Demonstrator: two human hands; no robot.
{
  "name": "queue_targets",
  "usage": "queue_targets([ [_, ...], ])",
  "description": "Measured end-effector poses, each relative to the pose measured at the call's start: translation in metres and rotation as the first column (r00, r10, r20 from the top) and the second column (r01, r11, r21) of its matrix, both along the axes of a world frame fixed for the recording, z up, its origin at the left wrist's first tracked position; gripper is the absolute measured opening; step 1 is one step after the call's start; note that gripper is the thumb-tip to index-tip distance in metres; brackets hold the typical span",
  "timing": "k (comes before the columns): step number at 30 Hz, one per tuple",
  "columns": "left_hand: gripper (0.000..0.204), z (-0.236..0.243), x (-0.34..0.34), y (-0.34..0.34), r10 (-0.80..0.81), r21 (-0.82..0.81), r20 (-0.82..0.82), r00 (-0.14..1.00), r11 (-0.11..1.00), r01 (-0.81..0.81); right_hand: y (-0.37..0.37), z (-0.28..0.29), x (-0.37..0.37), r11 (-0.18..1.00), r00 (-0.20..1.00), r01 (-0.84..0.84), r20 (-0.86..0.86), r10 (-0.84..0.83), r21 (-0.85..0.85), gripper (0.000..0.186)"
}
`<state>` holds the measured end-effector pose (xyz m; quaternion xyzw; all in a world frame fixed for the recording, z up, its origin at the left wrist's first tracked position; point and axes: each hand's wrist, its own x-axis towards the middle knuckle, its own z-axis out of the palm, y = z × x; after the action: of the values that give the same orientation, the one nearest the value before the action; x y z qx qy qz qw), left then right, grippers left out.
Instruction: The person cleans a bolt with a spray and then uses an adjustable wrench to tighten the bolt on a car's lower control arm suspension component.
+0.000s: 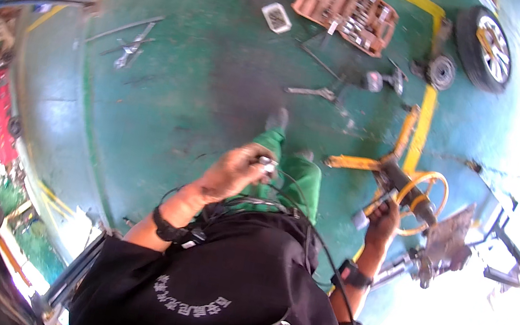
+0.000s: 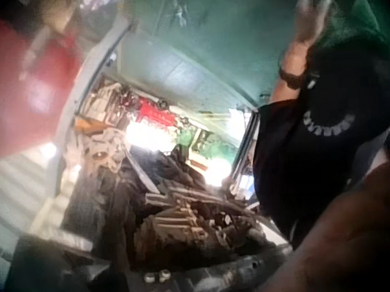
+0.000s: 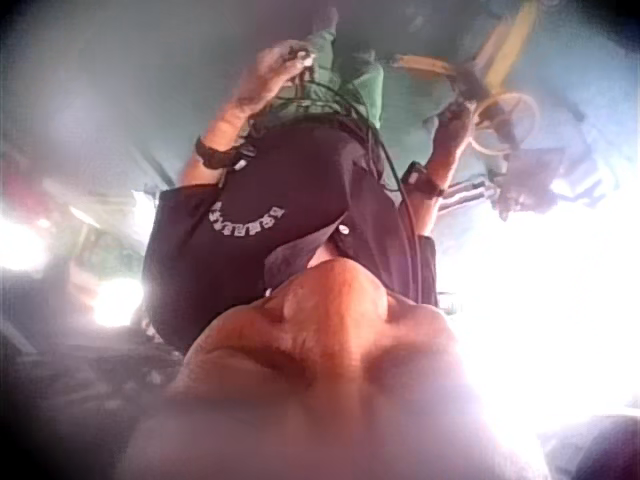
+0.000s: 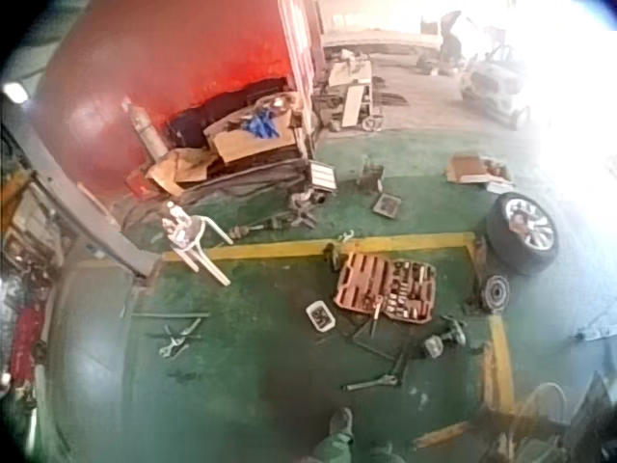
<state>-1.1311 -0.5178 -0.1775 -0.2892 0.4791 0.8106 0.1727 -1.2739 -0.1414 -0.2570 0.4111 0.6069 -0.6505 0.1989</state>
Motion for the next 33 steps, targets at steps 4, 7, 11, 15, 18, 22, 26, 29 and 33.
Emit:
queue_targets([
  [4,0.025,-0.052,-0.006,-0.015,0.176,-0.009,0.144,0.974,0.984,-0.177,-0.056,-0.078,-0.044,0.907,0.921,-0.384,0.007,0.389,0.176,0.017],
  [7,0.023,-0.118,-0.016,-0.020,0.266,0.034,0.237,0.934,0.959,-0.282,-0.065,-0.220,-0.061,0.606,0.672,-0.664,-0.006,0.740,0.437,0.021],
  [11,0.025,-0.239,-0.017,-0.006,0.386,0.081,0.343,0.856,0.896,-0.437,-0.111,-0.407,-0.091,-0.027,0.154,-0.730,0.203,0.967,0.683,0.023],
  [15,0.032,-0.338,-0.001,0.026,0.480,0.115,0.490,0.728,0.792,-0.599,-0.169,-0.580,-0.120,-0.360,-0.247,-0.576,0.264,0.932,0.734,0.032],
  [18,0.031,-0.384,0.009,0.045,0.479,0.173,0.527,0.703,0.749,-0.640,-0.196,-0.679,-0.129,-0.558,-0.444,-0.365,0.387,0.808,0.746,0.034],
  [22,0.030,-0.409,0.015,0.049,0.495,0.153,0.565,0.660,0.723,-0.673,-0.211,-0.749,-0.126,-0.626,-0.596,-0.063,0.474,0.648,0.777,0.033],
  [26,0.031,-0.413,0.003,0.053,0.517,0.079,0.583,0.627,0.731,-0.677,-0.193,-0.791,-0.128,-0.717,-0.581,-0.171,0.518,0.628,0.676,0.025],
  [29,0.035,-0.401,-0.007,0.053,0.499,0.049,0.547,0.673,0.783,-0.620,-0.183,-0.784,-0.107,-0.747,-0.524,-0.296,0.553,0.648,0.595,0.020],
  [33,0.036,-0.350,-0.033,0.050,0.418,0.057,0.493,0.763,0.860,-0.508,-0.155,-0.668,-0.077,-0.659,-0.407,-0.416,0.519,0.751,0.627,0.018],
])
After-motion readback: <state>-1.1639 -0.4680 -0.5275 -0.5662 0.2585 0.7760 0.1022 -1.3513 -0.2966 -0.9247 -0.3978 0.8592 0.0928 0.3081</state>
